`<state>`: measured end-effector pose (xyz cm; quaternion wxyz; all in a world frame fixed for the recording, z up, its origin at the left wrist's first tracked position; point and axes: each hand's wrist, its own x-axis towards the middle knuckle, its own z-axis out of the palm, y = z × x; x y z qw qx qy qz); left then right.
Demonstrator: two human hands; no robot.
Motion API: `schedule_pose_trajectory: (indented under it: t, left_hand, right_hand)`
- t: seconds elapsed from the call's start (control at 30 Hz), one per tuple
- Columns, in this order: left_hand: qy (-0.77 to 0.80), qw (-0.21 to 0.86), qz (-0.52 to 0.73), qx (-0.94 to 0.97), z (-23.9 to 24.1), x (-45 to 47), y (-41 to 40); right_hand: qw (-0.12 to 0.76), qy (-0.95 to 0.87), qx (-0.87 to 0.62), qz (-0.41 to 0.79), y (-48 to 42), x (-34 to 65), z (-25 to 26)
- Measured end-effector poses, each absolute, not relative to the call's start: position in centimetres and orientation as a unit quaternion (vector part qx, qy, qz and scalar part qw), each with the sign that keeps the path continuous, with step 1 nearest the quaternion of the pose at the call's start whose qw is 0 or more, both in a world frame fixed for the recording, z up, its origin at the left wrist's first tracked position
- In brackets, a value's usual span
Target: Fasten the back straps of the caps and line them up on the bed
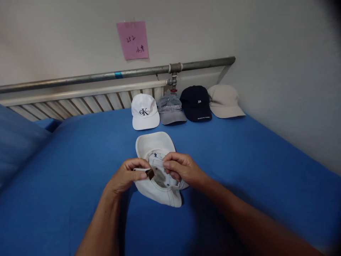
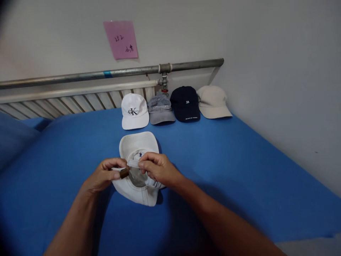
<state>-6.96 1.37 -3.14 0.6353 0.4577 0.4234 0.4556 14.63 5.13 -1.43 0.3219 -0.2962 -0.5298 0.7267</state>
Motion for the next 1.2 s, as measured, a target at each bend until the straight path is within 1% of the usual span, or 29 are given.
schedule_pose_trajectory:
  t: [0.13, 0.4, 0.67, 0.97, 1.2]
  left_hand:
    - [0.421, 0.630, 0.464, 0.460, -3.1, -6.8, 1.4]
    - [0.414, 0.625, 0.472, 0.464, -3.1, -6.6, 1.3]
    - [0.435, 0.615, 0.465, 0.466, -3.2, -6.4, 1.4]
    - [0.445, 0.640, 0.457, 0.428, -3.3, -6.1, 1.4]
    - [0.437, 0.650, 0.458, 0.419, -3.4, -6.1, 1.4]
  right_hand:
    - [0.321, -0.506, -0.284, 0.748, 5.4, 14.8, -1.9]
    - [0.263, -0.493, -0.256, 0.789, 5.6, 15.0, -2.3]
    - [0.229, -0.482, -0.219, 0.817, 5.6, 15.0, -2.5]
    - [0.212, -0.492, -0.190, 0.823, 5.8, 14.9, -2.7]
    - [0.206, -0.499, -0.203, 0.817, 5.7, 14.9, -2.5]
